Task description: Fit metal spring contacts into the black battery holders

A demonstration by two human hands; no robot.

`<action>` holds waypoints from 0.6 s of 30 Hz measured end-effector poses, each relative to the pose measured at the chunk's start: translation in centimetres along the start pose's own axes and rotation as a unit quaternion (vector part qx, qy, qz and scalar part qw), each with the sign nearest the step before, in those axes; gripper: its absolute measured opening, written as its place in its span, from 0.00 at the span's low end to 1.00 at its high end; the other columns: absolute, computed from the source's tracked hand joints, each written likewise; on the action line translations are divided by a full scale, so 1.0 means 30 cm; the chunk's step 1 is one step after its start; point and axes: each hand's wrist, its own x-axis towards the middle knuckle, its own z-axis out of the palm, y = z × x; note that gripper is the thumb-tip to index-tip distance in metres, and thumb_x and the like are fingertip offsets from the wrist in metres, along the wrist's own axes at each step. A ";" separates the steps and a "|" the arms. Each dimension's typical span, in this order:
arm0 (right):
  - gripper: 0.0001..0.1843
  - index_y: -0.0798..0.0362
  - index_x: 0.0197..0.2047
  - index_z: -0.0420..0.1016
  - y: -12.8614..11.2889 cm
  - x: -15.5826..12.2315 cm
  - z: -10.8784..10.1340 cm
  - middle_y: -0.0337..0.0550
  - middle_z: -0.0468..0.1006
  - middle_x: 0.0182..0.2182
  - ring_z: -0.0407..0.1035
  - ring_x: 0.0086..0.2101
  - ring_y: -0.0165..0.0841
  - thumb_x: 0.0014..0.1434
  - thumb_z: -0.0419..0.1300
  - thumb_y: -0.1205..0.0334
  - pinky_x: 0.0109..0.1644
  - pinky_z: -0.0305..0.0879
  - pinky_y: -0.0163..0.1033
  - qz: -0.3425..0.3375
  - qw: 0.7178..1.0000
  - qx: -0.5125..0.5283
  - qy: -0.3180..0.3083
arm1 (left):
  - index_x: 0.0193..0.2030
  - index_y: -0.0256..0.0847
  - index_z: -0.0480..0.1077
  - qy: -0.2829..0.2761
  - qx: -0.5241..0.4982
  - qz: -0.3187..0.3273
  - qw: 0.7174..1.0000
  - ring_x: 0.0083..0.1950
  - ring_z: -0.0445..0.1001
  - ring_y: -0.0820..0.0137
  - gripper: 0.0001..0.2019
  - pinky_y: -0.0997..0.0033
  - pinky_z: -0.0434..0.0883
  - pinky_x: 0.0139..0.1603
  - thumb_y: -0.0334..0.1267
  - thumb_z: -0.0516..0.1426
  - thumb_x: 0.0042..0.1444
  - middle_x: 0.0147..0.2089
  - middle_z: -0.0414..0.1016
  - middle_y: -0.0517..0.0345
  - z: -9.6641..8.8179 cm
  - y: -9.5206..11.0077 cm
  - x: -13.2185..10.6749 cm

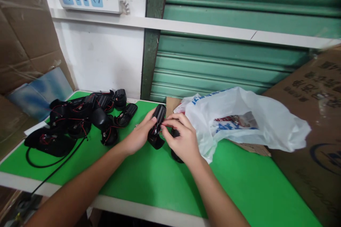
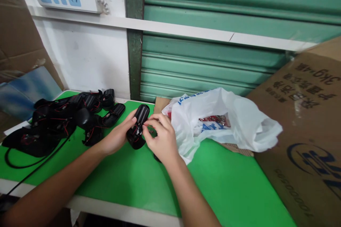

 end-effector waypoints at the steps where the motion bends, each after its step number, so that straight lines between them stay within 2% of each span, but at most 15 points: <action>1: 0.06 0.48 0.38 0.79 0.000 -0.001 0.001 0.45 0.77 0.39 0.75 0.42 0.40 0.63 0.61 0.67 0.48 0.74 0.48 -0.009 1.000 -0.007 -0.002 | 0.76 0.47 0.55 0.001 0.001 -0.001 1.000 0.78 0.56 0.56 0.33 0.50 0.57 0.77 0.58 0.49 0.70 0.74 0.64 0.53 0.002 0.001 -0.001; 6: 0.06 0.48 0.39 0.76 0.003 -0.007 0.009 0.46 0.77 0.40 0.73 0.42 0.41 0.65 0.59 0.67 0.49 0.72 0.50 -0.024 0.998 -0.041 -0.030 | 0.76 0.45 0.55 0.002 0.002 0.006 1.000 0.80 0.52 0.58 0.32 0.54 0.54 0.79 0.56 0.49 0.70 0.77 0.59 0.53 0.014 0.014 -0.007; 14: 0.07 0.50 0.42 0.74 0.014 -0.016 0.016 0.50 0.77 0.44 0.71 0.45 0.43 0.67 0.56 0.69 0.50 0.71 0.50 -0.047 0.995 -0.065 -0.063 | 0.75 0.42 0.56 0.001 0.013 0.025 1.000 0.78 0.55 0.54 0.33 0.52 0.50 0.79 0.57 0.49 0.70 0.76 0.61 0.48 0.023 0.006 -0.001; 18: 0.08 0.50 0.42 0.74 0.013 -0.018 0.018 0.49 0.77 0.44 0.70 0.44 0.42 0.67 0.55 0.70 0.49 0.70 0.49 -0.060 0.992 -0.083 -0.071 | 0.76 0.40 0.54 -0.002 0.035 0.029 0.999 0.79 0.54 0.54 0.35 0.54 0.48 0.80 0.58 0.48 0.70 0.78 0.57 0.48 0.026 0.004 -0.001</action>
